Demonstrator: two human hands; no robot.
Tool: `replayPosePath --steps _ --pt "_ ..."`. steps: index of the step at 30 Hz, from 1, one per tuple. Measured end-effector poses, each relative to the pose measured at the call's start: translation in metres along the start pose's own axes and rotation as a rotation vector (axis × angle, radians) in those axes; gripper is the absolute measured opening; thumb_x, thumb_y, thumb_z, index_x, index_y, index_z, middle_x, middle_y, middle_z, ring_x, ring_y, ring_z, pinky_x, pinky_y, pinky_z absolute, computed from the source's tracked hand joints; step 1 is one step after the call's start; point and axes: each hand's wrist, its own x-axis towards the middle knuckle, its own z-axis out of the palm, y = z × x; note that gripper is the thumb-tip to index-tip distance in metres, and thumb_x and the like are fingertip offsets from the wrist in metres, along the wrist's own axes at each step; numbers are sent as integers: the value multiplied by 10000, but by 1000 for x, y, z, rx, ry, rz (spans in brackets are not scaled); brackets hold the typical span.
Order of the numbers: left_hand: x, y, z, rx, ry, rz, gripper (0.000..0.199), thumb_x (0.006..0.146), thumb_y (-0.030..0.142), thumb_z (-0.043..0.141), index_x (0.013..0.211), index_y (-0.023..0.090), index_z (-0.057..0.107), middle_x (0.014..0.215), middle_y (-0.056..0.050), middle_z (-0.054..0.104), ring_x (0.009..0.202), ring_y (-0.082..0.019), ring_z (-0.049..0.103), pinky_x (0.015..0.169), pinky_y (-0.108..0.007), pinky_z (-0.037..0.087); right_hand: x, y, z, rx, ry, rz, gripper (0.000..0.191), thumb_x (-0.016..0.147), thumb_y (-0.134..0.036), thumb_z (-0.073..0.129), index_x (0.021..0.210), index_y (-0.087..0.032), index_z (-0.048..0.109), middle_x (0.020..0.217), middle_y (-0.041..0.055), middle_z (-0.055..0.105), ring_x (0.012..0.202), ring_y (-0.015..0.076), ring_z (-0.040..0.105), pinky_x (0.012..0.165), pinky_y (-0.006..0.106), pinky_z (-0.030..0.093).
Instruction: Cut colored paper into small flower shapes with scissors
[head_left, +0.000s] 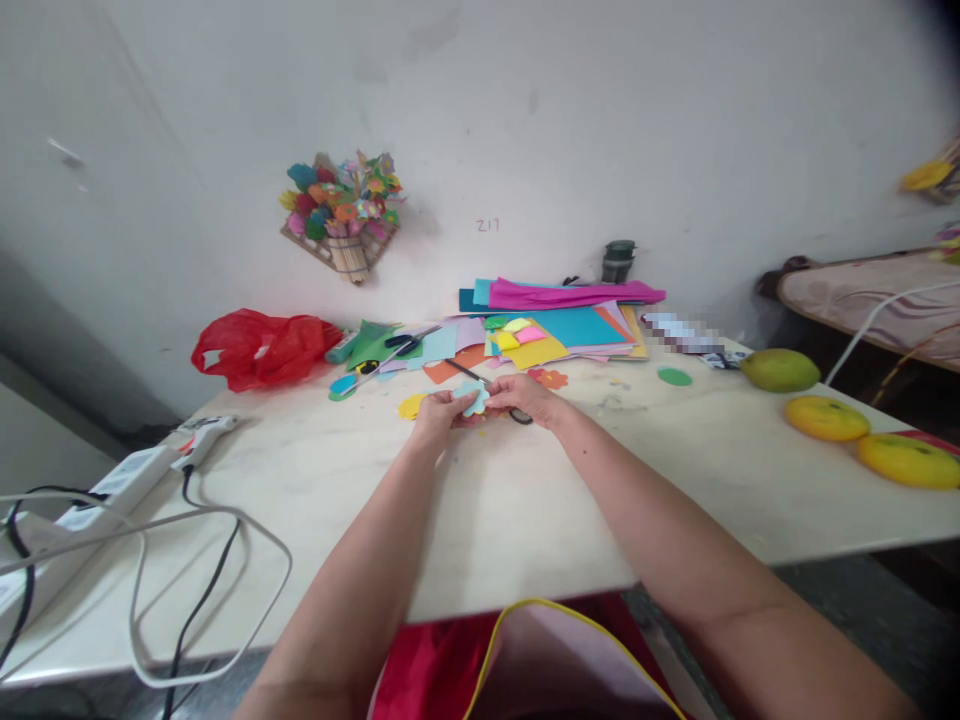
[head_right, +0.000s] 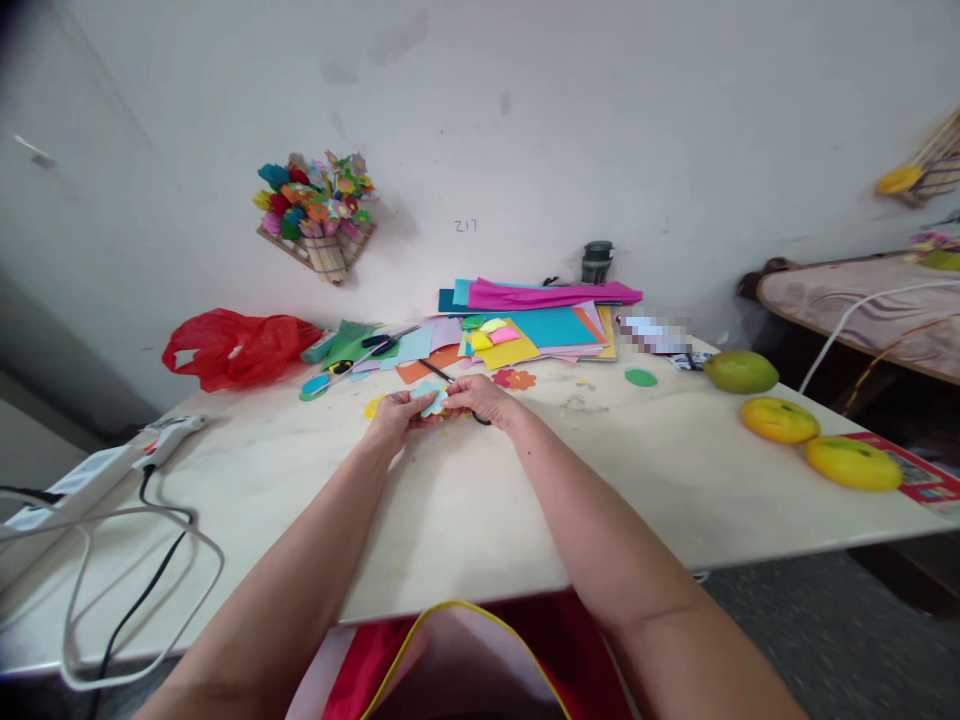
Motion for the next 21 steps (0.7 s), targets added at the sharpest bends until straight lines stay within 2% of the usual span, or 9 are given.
replayPosePath --steps 6,13,18,21 --pt "-2 2 3 -12 16 -1 382 451 383 851 569 130 591 582 -34 639 468 -130 590 520 -268 508 0 0 4 -83 83 -33 200 562 -225 773 583 -136 594 512 -16 618 497 92 550 545 218 431" --pt "-1 0 2 -31 2 0 412 442 415 853 637 115 649 634 -45 663 486 -126 582 519 -266 518 -2 -2 7 -110 117 -50 201 581 -241 767 550 -142 595 486 -13 608 479 96 548 535 222 442" --pt "-1 0 -1 -87 -34 -4 459 563 529 769 722 109 673 691 -87 688 574 -167 638 575 -286 541 -1 -2 6 -134 131 -76 216 598 -260 767 528 -144 599 491 1 615 471 99 546 521 223 449" --pt "-4 3 0 -133 -99 -10 422 542 440 811 756 103 673 724 -94 700 604 -171 657 623 -283 545 1 0 4 -135 149 -95 225 618 -271 759 523 -148 596 490 4 614 467 103 549 514 224 448"
